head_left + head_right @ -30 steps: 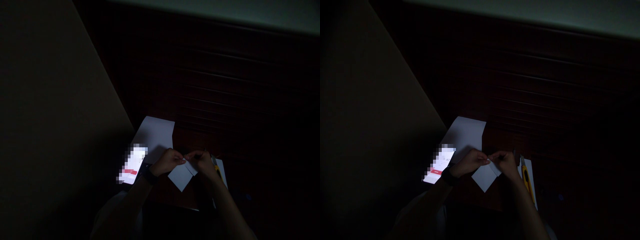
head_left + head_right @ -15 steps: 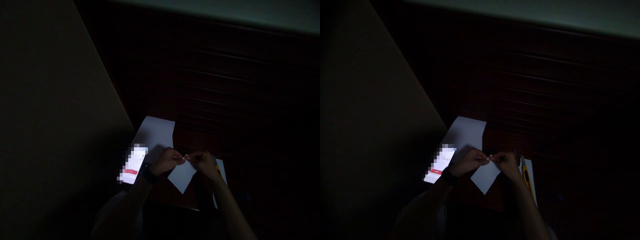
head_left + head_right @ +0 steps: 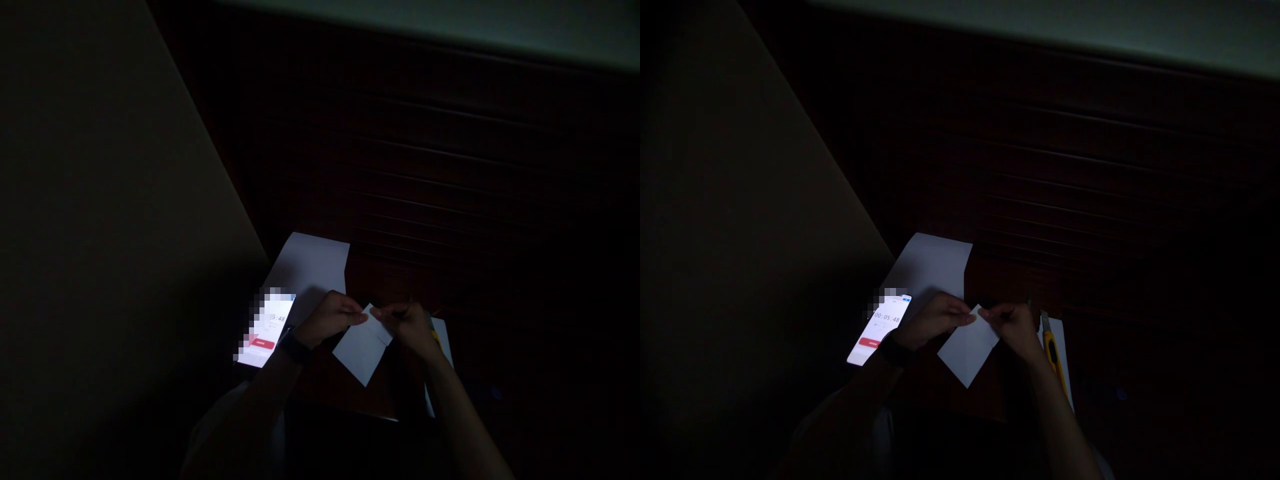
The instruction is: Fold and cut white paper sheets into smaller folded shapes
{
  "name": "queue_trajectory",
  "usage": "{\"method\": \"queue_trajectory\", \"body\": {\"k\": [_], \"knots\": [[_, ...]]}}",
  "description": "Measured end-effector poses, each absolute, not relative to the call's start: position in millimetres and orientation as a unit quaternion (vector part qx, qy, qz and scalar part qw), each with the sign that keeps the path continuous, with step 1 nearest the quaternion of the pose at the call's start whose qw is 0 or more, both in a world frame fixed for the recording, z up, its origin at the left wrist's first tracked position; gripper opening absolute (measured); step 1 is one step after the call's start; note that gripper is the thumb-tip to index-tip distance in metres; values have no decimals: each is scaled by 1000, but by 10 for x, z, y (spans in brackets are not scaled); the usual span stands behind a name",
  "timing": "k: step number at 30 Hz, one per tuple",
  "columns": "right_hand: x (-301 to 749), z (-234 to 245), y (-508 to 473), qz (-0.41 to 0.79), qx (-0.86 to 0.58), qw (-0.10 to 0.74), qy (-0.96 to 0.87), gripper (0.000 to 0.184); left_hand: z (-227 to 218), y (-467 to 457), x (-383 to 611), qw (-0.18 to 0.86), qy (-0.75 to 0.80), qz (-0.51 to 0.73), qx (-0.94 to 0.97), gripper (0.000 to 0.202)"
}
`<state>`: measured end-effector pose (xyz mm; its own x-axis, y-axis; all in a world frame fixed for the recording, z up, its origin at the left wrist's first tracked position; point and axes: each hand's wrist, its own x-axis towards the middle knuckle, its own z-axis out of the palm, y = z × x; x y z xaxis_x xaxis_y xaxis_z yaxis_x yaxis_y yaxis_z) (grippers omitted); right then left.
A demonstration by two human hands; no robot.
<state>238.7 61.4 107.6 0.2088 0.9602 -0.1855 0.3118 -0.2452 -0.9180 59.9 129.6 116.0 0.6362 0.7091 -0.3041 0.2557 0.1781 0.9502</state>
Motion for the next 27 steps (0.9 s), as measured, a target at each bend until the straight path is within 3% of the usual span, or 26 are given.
{"method": "queue_trajectory", "body": {"k": [11,21,27], "knots": [[2394,1085,601,424,-662,373,-493,30,1136,1310,575,667,389,190,607,22],[2370,960,594,458,-628,396,-489,24,1083,1285,653,615,301,242,687,25],[2367,950,587,461,-617,384,-509,26,1026,1255,692,540,339,243,731,25]]}}
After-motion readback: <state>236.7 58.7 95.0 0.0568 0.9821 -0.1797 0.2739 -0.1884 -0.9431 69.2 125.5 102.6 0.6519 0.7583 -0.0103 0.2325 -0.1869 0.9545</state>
